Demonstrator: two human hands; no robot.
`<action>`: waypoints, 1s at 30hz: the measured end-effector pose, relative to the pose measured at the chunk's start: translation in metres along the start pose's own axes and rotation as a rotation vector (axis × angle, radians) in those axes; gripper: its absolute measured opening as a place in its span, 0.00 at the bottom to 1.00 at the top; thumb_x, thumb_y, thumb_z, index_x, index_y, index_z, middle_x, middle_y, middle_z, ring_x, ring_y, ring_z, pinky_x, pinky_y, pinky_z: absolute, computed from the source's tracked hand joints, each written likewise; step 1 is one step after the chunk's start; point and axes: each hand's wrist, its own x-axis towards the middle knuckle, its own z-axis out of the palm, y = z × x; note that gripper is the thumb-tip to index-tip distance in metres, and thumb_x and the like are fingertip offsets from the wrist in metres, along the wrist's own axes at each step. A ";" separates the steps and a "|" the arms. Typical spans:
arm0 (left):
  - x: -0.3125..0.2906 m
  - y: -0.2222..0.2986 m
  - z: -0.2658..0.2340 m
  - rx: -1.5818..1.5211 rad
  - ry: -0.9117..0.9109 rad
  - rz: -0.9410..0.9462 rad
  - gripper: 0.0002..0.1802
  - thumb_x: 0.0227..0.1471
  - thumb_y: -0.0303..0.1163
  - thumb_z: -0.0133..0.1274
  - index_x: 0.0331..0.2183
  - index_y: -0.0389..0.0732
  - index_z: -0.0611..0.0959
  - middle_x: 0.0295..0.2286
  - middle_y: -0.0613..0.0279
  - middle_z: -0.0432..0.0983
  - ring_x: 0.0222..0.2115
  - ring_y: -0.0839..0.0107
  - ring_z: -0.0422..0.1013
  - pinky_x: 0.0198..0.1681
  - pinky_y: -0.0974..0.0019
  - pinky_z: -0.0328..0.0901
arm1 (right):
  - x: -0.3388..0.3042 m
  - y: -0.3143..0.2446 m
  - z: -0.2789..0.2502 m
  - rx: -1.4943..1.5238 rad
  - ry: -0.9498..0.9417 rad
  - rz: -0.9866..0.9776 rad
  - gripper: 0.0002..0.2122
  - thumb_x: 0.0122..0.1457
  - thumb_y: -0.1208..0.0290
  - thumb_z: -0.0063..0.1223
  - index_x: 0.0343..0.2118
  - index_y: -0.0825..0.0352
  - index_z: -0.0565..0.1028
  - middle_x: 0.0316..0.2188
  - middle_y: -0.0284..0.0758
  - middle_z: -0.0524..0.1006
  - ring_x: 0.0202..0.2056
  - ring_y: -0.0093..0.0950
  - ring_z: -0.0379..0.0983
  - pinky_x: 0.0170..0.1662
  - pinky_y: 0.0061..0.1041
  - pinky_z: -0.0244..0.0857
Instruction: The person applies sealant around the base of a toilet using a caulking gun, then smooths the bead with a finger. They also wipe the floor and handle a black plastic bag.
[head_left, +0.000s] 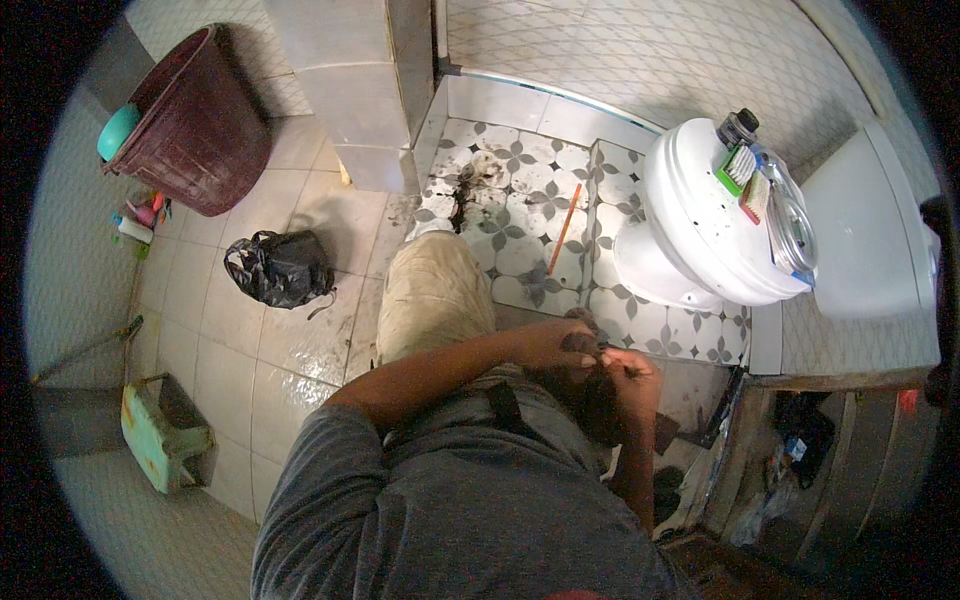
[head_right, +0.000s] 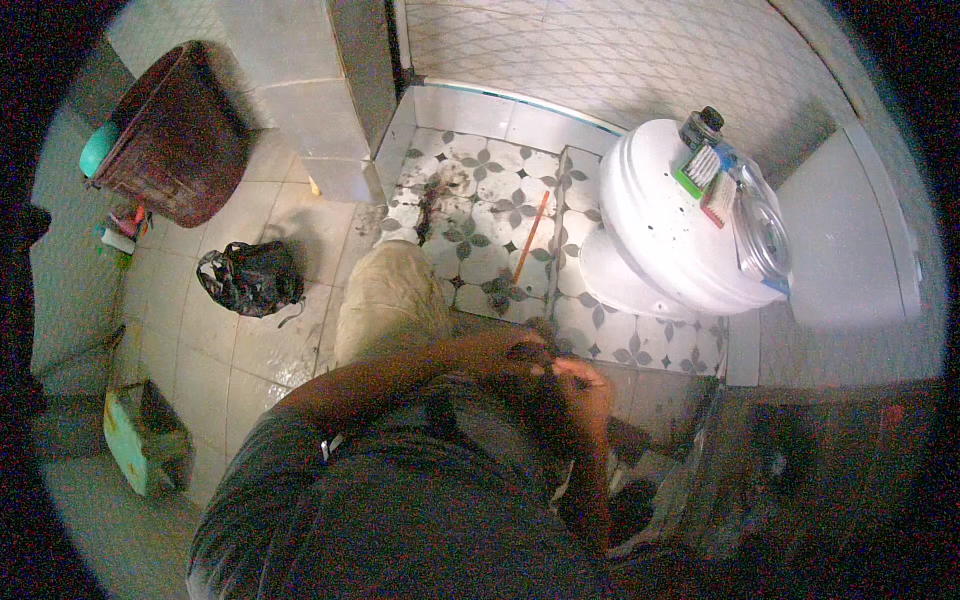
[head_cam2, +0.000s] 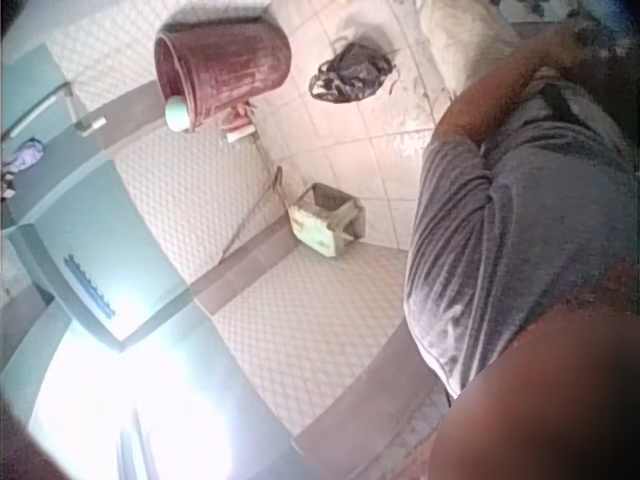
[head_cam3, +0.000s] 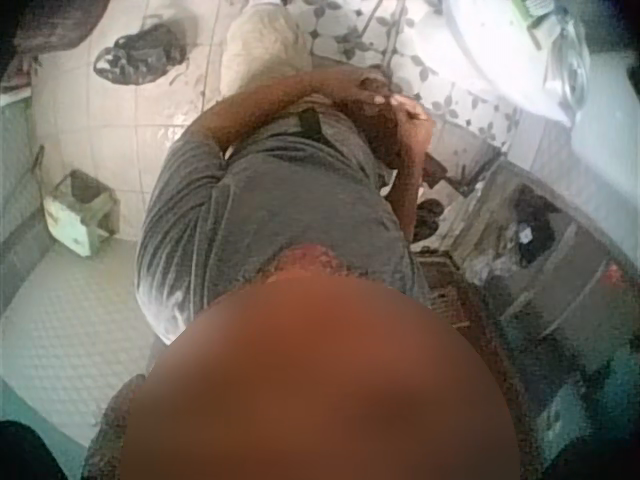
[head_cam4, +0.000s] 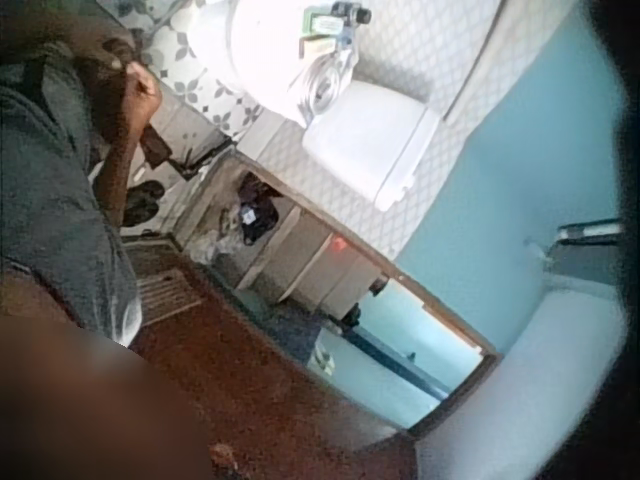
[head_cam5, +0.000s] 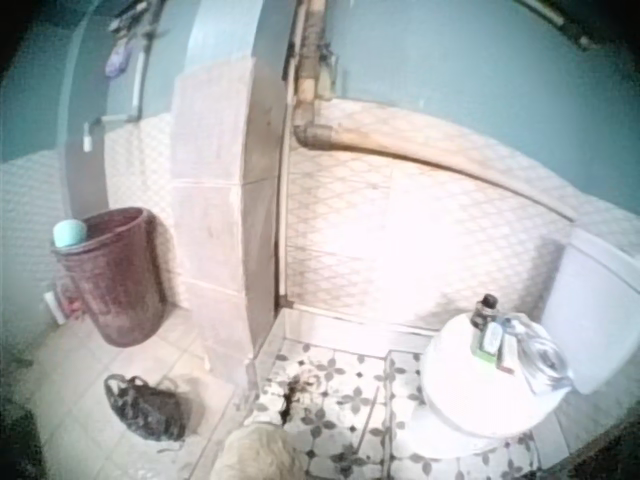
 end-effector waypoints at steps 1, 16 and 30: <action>-0.002 0.003 -0.001 0.027 -0.014 0.009 0.36 0.63 0.59 0.58 0.58 0.38 0.78 0.51 0.45 0.78 0.55 0.51 0.74 0.61 0.52 0.67 | -0.001 0.003 -0.005 0.006 0.053 0.009 0.11 0.61 0.70 0.70 0.43 0.67 0.83 0.38 0.32 0.86 0.40 0.25 0.81 0.49 0.26 0.74; 0.005 0.035 -0.004 -0.211 0.335 -0.142 0.33 0.70 0.53 0.49 0.61 0.35 0.76 0.59 0.48 0.74 0.60 0.56 0.70 0.65 0.56 0.62 | -0.024 0.071 -0.049 -0.385 -0.170 0.157 0.15 0.62 0.66 0.63 0.50 0.64 0.84 0.46 0.45 0.86 0.46 0.44 0.84 0.51 0.39 0.75; 0.011 -0.011 0.032 -0.235 -0.078 0.200 0.31 0.60 0.49 0.62 0.57 0.39 0.79 0.54 0.44 0.78 0.55 0.53 0.74 0.58 0.51 0.67 | -0.014 -0.017 -0.003 -0.375 -0.256 -0.198 0.12 0.60 0.69 0.65 0.46 0.63 0.84 0.46 0.41 0.84 0.47 0.37 0.82 0.50 0.34 0.75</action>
